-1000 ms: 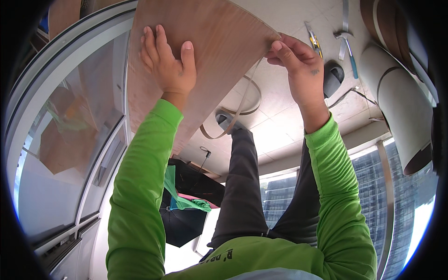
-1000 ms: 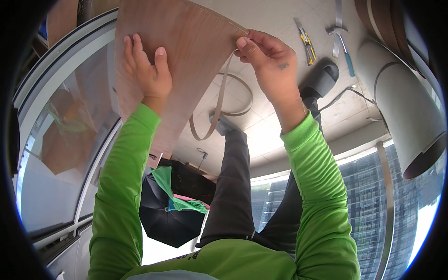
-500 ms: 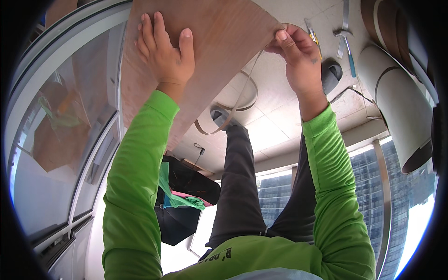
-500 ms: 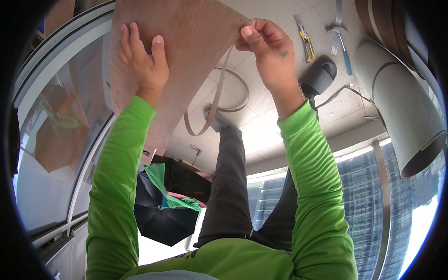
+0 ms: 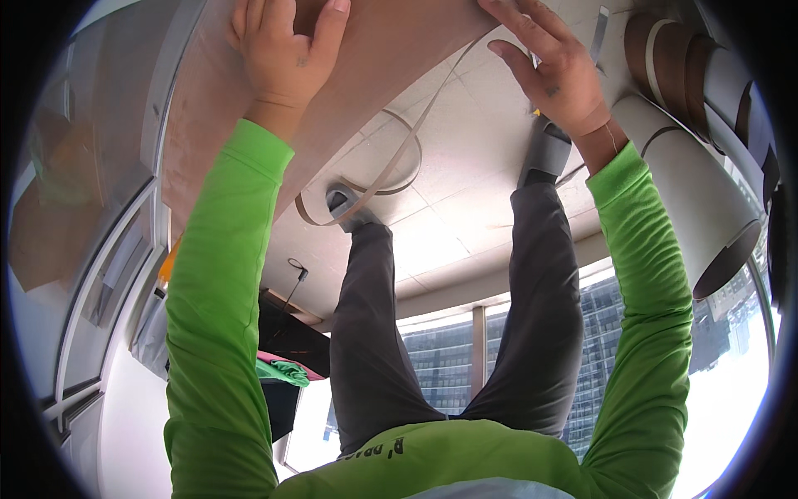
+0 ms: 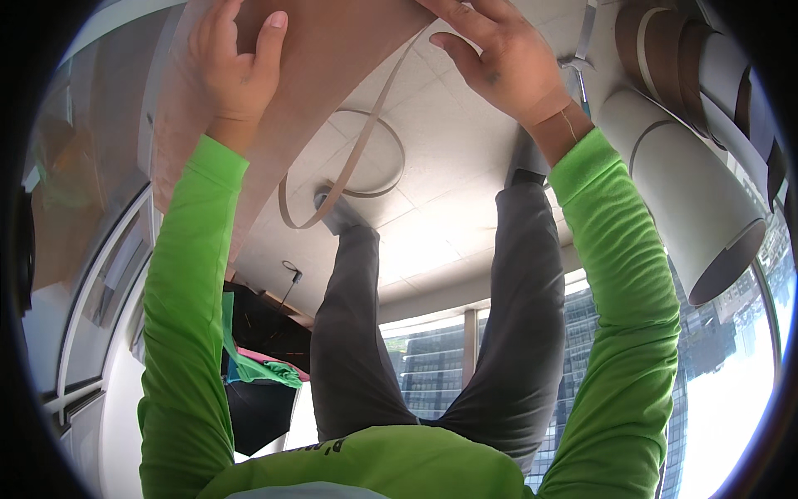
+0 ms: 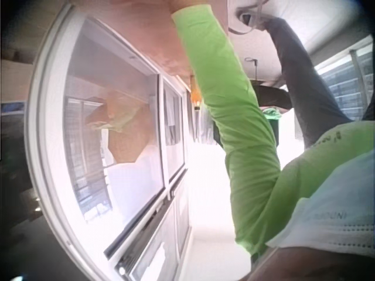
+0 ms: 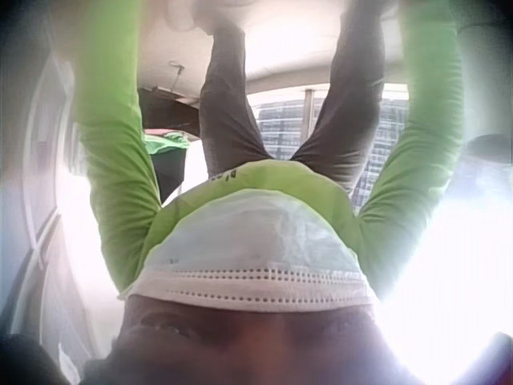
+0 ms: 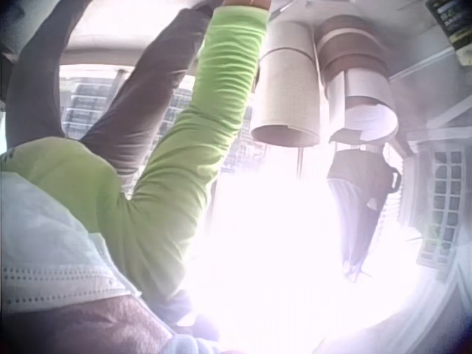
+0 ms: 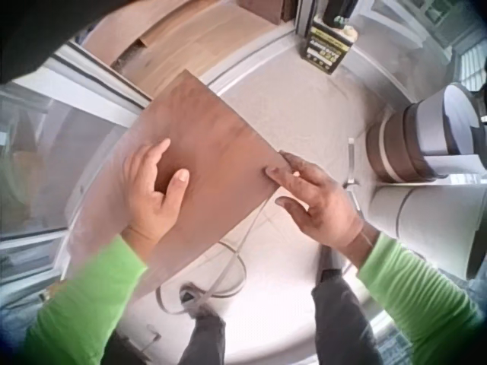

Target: The person uses a utility knife and a hammer to work on a wooden board, then attaches a curved wooden strip to it. They position the board on the floor and secure the strip using the hammer.

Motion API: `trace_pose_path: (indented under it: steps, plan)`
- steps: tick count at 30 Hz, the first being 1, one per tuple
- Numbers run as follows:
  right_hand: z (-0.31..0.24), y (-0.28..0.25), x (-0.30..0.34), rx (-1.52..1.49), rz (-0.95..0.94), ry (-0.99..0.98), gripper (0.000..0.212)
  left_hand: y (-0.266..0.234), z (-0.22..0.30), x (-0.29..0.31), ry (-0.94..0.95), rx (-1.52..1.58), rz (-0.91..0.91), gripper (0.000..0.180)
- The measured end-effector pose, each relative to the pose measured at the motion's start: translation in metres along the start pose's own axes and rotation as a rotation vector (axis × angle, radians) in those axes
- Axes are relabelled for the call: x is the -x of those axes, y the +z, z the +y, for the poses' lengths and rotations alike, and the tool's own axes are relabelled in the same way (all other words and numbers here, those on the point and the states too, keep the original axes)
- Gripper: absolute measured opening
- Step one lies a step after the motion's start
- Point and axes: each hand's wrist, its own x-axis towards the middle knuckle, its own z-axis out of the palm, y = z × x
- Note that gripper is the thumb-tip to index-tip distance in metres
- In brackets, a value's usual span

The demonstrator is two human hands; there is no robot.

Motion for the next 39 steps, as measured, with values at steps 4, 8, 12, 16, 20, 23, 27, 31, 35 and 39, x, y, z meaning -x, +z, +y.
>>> trace_pose_path:
  steps: [4, 8, 12, 16, 20, 23, 27, 31, 35, 39]
  plan:
    - [0.007, -0.004, -0.001, 0.080, -0.018, -0.008, 0.056, -0.029, 0.102, 0.068, -0.168, 0.202, -0.142, 0.036]
    - [0.007, 0.003, -0.002, 0.070, 0.024, -0.067, 0.052, -0.024, 0.131, 0.104, -0.263, 0.095, -0.154, 0.034]
    - [0.013, 0.008, -0.003, 0.045, 0.047, -0.131, 0.050, -0.009, 0.126, 0.118, -0.269, -0.084, -0.148, 0.029]
    - [0.021, 0.012, 0.001, -0.001, 0.083, -0.129, 0.046, -0.007, 0.124, 0.124, -0.246, -0.102, -0.158, 0.019]
    - [0.023, 0.016, 0.003, -0.027, 0.103, -0.139, 0.042, -0.003, 0.116, 0.129, -0.223, -0.135, -0.041, 0.011]
    - [0.022, 0.016, 0.003, 0.006, 0.109, -0.152, 0.041, -0.003, 0.111, 0.131, -0.228, -0.173, -0.011, 0.015]
    - [0.024, 0.018, 0.004, 0.005, 0.127, -0.162, 0.041, -0.002, 0.105, 0.132, -0.190, -0.187, 0.051, 0.017]
    - [0.025, 0.022, 0.005, 0.012, 0.138, -0.171, 0.041, -0.005, 0.105, 0.134, -0.211, -0.228, 0.043, 0.021]
    - [0.027, 0.025, 0.005, -0.040, 0.140, -0.170, 0.041, -0.007, 0.101, 0.134, -0.226, -0.257, 0.061, 0.024]
    - [0.026, 0.024, 0.006, -0.014, 0.146, -0.169, 0.042, -0.005, 0.097, 0.133, -0.212, -0.246, 0.093, 0.024]
